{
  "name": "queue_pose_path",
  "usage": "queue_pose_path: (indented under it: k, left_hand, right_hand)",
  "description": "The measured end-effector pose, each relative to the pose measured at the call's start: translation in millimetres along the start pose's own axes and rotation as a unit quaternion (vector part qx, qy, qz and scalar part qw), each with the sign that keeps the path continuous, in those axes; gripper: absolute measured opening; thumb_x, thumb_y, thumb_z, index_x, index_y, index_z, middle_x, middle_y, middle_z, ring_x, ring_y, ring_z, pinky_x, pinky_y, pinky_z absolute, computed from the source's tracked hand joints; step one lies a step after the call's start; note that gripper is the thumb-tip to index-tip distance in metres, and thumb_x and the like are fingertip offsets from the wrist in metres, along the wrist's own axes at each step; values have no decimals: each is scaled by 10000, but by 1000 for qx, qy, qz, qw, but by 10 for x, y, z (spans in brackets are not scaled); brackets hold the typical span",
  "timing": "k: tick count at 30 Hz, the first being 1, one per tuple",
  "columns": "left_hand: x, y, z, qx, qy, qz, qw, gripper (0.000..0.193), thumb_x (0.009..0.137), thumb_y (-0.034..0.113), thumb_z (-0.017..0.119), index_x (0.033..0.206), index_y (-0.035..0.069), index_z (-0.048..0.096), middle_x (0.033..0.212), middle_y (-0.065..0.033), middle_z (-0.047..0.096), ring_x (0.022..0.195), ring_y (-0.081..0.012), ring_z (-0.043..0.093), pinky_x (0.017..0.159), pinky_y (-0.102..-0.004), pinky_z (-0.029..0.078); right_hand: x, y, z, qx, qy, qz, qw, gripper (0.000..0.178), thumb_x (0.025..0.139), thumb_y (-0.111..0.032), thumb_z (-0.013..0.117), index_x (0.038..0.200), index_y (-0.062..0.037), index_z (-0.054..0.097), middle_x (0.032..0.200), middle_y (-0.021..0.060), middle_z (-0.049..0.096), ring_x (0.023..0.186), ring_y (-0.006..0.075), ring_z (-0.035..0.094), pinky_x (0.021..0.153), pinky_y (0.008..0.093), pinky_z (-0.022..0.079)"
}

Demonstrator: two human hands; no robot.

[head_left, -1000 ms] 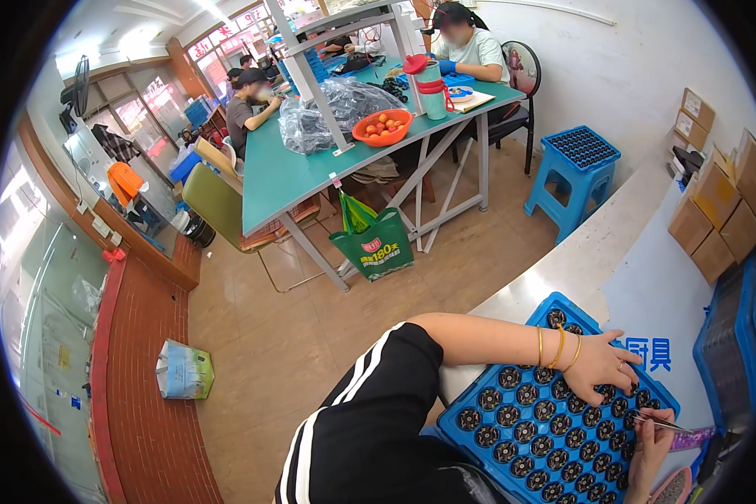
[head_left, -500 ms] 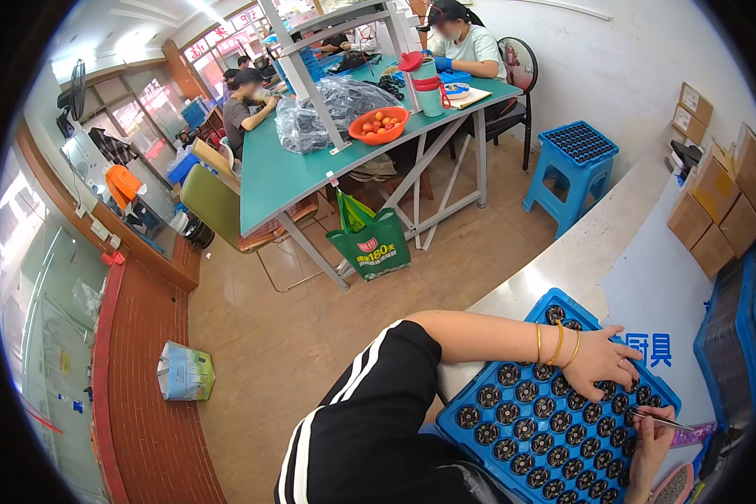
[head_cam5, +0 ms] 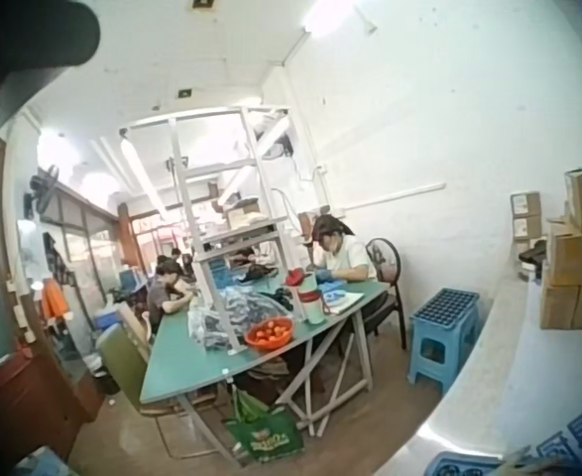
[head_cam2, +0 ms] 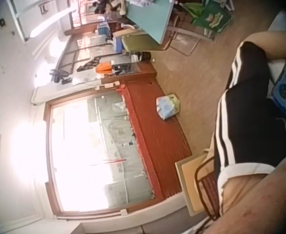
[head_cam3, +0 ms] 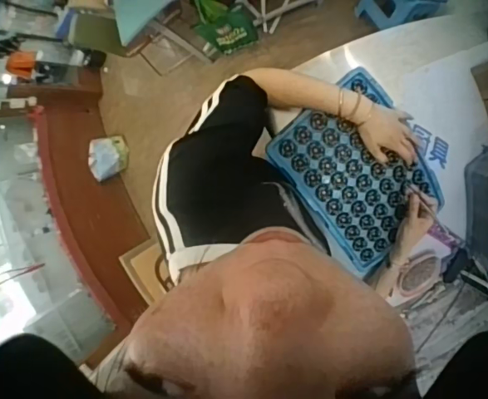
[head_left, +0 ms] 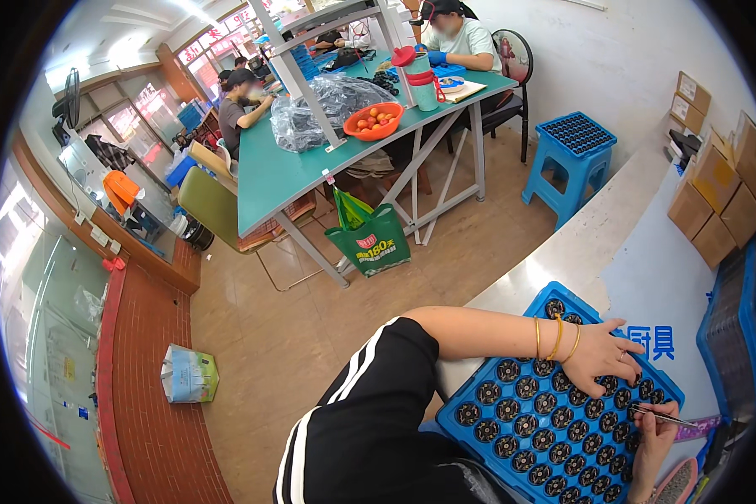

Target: Assemble small electronic components into a tray using a manual pick-and-place tool.

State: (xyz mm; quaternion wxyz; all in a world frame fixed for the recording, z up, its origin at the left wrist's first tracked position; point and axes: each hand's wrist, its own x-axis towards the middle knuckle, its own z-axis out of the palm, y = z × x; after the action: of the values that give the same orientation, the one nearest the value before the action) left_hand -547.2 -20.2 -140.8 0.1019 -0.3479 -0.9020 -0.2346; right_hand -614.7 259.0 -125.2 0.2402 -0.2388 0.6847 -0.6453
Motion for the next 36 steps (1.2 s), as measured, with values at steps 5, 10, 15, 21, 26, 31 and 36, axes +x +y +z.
queue_pose_path:
  k: [5,10,15,21,26,31,36]
  left_hand:
    - [20,13,-14,-6,-8,-3,1000,511,804,367,565,1264,144,574,1426,-57,499,1430,-274,299,1074,-692,188]
    - [-7,45,8,-10,-7,-7,1000,498,803,367,571,1248,144,588,1429,-62,496,1432,-277,298,1077,-692,184]
    - [16,78,59,-7,28,6,1000,487,793,351,596,1237,150,585,1413,-87,488,1413,-279,328,1052,-667,228]
    - [-63,26,-141,-2,21,-40,999,546,794,351,590,1279,108,525,1343,-93,529,1282,-271,491,1017,-615,312]
    - [23,189,-344,78,-65,-41,994,568,883,298,512,1417,136,406,1493,-96,406,1454,-281,266,1144,-647,38]
    - [74,407,-289,59,-106,-16,992,569,863,276,513,1414,157,435,1496,-44,419,1465,-267,242,1145,-649,-20]
    - [10,523,-274,58,-106,-31,992,545,850,277,527,1382,164,484,1477,-3,448,1463,-256,244,1127,-680,-65]
  right_hand:
    - [-18,-14,-13,-8,-2,-4,1000,244,924,-197,680,998,-68,486,948,55,620,791,88,589,711,192,472]
    - [-41,-5,21,-4,18,-5,1000,330,878,-231,738,982,-45,486,936,96,643,769,109,608,693,209,486]
    - [-112,17,-6,0,28,-6,1000,299,890,-208,721,982,-49,485,927,99,641,763,112,601,688,216,482]
    - [76,-29,94,-75,-10,-84,994,145,933,-121,628,946,-53,500,816,49,554,714,128,523,682,248,429]
    - [58,-244,129,-73,42,-48,995,108,952,-96,607,979,-24,531,899,76,644,767,121,632,693,238,506]
    - [-63,-199,48,-176,-40,-83,980,132,926,-52,626,963,-29,501,923,86,654,795,93,642,687,218,509]
    - [-93,-209,67,-229,-45,-75,970,146,915,-73,647,952,-18,516,909,83,651,776,86,623,687,217,495]
